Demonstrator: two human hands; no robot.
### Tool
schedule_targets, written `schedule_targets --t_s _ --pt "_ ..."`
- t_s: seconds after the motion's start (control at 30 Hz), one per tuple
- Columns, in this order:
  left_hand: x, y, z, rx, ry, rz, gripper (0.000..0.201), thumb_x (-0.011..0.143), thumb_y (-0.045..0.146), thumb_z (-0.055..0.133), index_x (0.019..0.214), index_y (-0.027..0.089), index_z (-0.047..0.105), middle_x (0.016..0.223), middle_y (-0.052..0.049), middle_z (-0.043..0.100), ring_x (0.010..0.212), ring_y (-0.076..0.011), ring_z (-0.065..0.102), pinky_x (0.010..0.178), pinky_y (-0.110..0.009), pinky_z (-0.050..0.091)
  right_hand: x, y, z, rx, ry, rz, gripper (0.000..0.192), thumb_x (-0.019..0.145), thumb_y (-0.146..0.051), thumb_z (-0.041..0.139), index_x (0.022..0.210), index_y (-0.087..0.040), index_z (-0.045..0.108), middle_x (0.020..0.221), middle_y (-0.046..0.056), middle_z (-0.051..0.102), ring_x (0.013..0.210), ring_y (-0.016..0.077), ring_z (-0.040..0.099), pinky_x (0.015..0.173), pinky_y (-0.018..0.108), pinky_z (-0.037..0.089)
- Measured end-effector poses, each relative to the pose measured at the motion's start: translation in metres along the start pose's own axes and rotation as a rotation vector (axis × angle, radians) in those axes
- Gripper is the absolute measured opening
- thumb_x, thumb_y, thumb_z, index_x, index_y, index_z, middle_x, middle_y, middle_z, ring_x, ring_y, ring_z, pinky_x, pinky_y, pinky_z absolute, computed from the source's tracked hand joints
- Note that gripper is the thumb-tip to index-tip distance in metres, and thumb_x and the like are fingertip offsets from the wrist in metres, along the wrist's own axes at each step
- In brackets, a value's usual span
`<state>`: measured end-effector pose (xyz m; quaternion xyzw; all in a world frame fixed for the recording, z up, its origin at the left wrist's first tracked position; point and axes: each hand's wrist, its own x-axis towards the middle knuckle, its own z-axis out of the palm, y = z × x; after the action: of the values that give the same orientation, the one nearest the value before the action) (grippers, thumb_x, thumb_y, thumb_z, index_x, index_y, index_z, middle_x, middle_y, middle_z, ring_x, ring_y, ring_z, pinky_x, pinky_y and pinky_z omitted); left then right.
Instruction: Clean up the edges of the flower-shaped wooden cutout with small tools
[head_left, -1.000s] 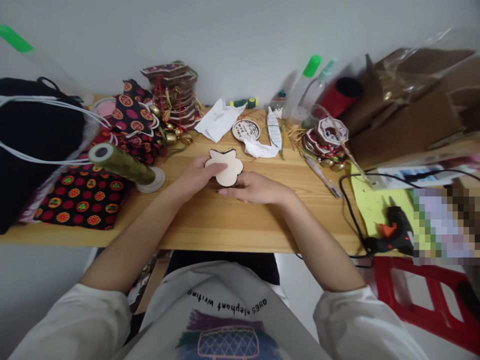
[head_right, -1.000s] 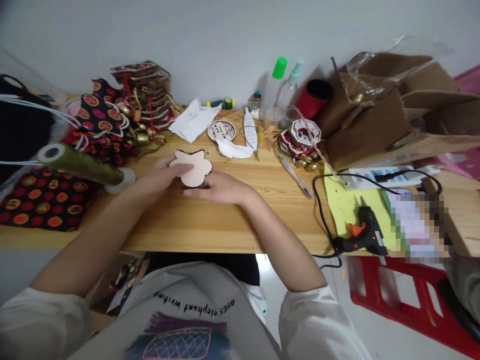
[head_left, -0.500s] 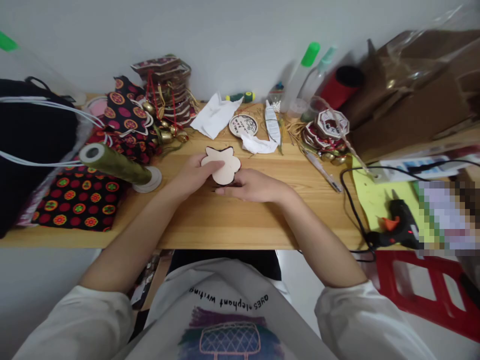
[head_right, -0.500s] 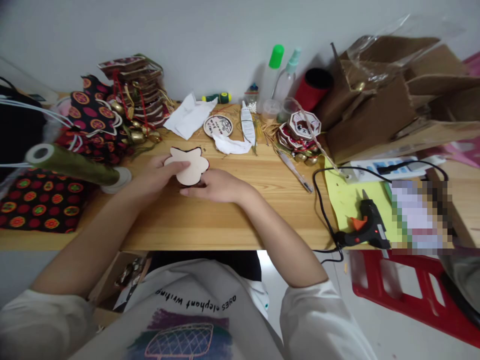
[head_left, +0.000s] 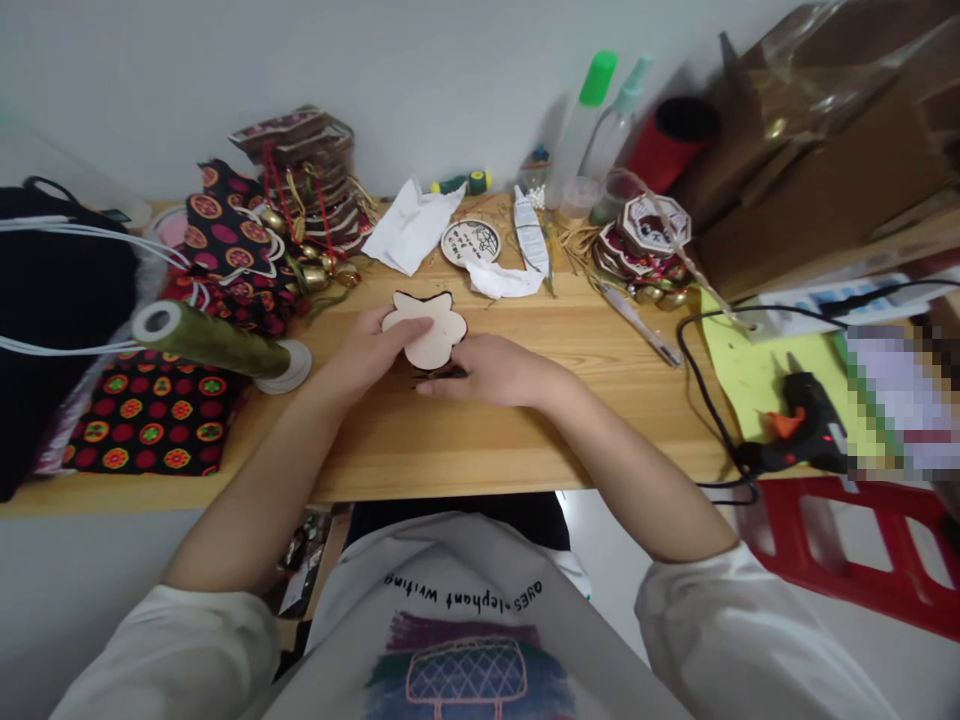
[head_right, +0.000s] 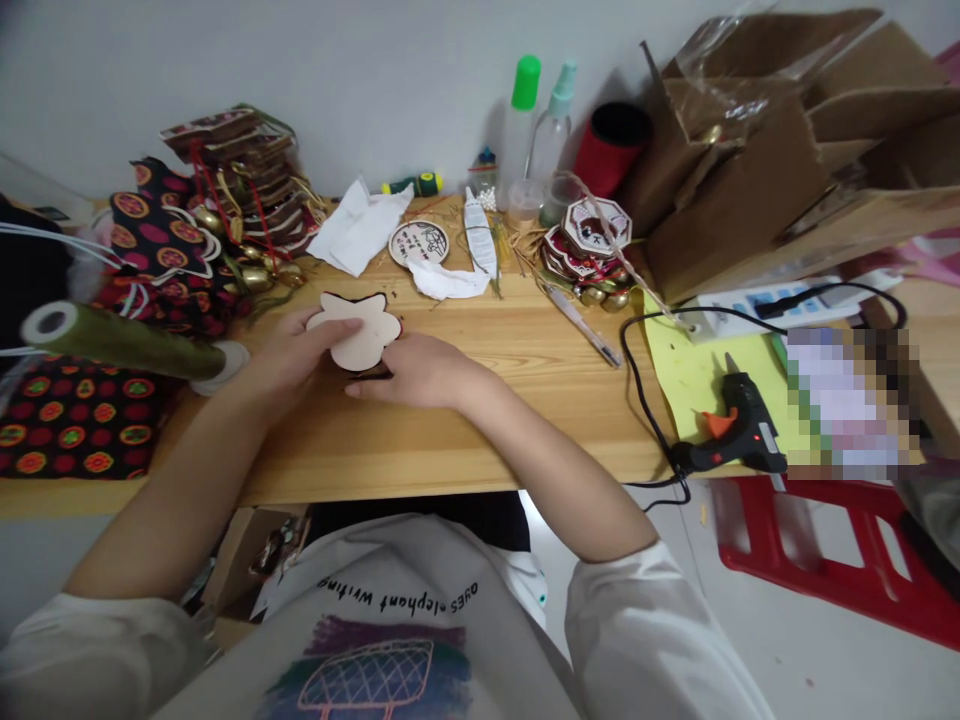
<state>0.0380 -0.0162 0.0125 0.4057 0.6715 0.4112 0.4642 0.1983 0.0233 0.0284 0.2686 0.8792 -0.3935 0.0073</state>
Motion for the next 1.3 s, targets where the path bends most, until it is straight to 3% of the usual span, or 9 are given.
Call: schedule_targets --t_s 0.27,0.63,0.9,1.3 --pt "0.0 0.002 0.0 0.02 0.003 -0.012 0.042 0.062 0.041 0.066 0.093 0.013 0.065 0.095 -0.009 0.069 0.09 -0.0248 0.062 0.079 -0.036 0.05 -0.001 -0.006 0.001 -0.115 -0.015 0.068 0.049 0.083 -0.053 0.046 0.11 -0.015 0.06 0.109 0.013 0.065 0.095 0.0247 0.06 0.069 0.027 0.042" --pt "-0.001 0.001 0.001 0.026 0.004 -0.008 0.042 0.063 0.042 0.065 0.093 0.014 0.065 0.094 -0.008 0.069 0.089 -0.0246 0.062 0.079 -0.036 0.05 0.001 0.002 0.0 -0.038 -0.011 -0.004 0.046 0.083 -0.05 0.048 0.109 -0.015 0.061 0.112 0.012 0.064 0.099 0.0253 0.059 0.076 0.028 0.042" --pt "-0.002 0.001 0.001 0.005 -0.018 0.02 0.039 0.064 0.041 0.065 0.091 0.014 0.066 0.093 -0.007 0.069 0.089 -0.0229 0.062 0.08 -0.033 0.049 0.0 0.004 -0.001 0.002 -0.015 -0.025 0.041 0.083 -0.048 0.048 0.104 -0.017 0.063 0.102 0.009 0.066 0.091 0.0204 0.06 0.071 0.025 0.04" --pt "-0.003 0.003 0.001 0.018 -0.015 0.022 0.039 0.063 0.041 0.065 0.091 0.014 0.065 0.094 -0.008 0.069 0.09 -0.0242 0.061 0.079 -0.034 0.048 0.001 0.005 0.0 0.027 -0.024 -0.023 0.039 0.083 -0.047 0.049 0.101 -0.016 0.064 0.102 0.009 0.066 0.09 0.0198 0.059 0.073 0.026 0.04"
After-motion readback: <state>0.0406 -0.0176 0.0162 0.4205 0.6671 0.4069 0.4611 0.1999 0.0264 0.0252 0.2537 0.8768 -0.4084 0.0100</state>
